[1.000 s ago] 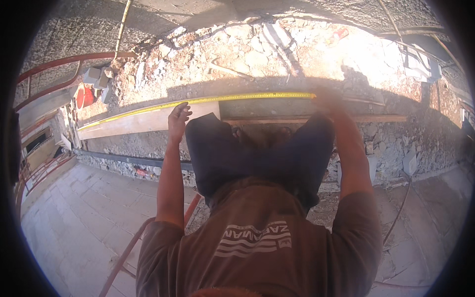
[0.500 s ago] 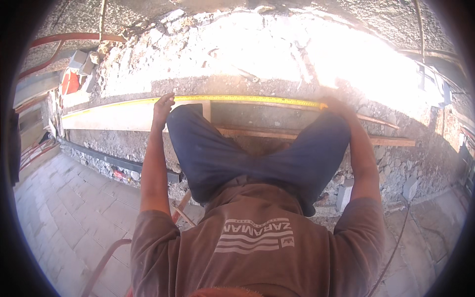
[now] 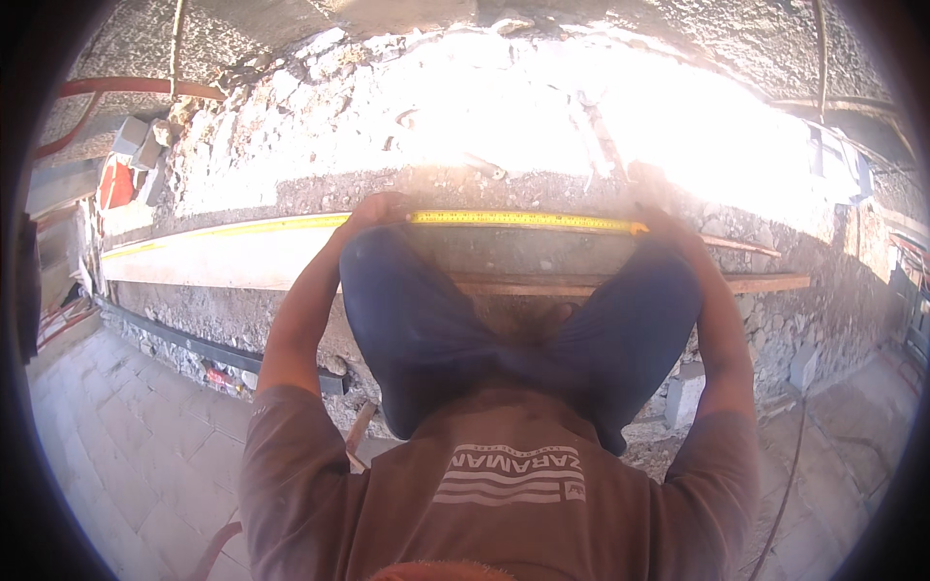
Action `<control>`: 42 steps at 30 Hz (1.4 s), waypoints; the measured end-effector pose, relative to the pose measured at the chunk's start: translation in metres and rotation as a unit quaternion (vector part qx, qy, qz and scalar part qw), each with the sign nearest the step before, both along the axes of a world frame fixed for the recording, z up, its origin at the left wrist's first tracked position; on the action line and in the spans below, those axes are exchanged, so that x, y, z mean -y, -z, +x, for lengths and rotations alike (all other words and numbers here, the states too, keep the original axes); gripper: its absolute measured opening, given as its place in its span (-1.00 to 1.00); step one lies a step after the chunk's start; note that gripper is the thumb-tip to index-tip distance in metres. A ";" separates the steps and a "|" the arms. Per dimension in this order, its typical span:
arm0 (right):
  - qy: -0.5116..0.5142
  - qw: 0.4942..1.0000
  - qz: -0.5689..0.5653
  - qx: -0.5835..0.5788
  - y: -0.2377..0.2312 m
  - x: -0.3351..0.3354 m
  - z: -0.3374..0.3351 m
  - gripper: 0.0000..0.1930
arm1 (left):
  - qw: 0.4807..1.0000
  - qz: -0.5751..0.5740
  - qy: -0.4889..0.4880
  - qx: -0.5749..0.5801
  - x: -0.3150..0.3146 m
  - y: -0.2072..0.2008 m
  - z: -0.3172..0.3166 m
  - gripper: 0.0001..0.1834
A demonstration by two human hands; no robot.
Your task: The person measures a long wooden plank with a tape measure and marks it with a pen. They then use a hand saw to cut the plank along the marked line. Finally, they pick up nails from a bucket and place them on the plank.
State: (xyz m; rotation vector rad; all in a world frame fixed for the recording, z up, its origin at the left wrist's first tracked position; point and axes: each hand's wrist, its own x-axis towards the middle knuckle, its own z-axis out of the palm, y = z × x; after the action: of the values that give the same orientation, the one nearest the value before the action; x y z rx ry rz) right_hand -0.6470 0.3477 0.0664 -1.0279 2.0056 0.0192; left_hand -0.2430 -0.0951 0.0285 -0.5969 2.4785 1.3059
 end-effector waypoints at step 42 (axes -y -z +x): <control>0.290 0.919 0.002 0.266 -0.040 0.158 0.137 -0.60 | 0.964 -0.188 -0.005 -0.188 -0.027 0.033 0.007 -0.73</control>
State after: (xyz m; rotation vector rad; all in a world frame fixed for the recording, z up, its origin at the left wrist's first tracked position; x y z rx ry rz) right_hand -0.5100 0.1899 0.1062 -0.3382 1.7175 -0.5211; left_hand -0.2361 -0.0685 -0.0048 -0.4739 3.0758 1.0310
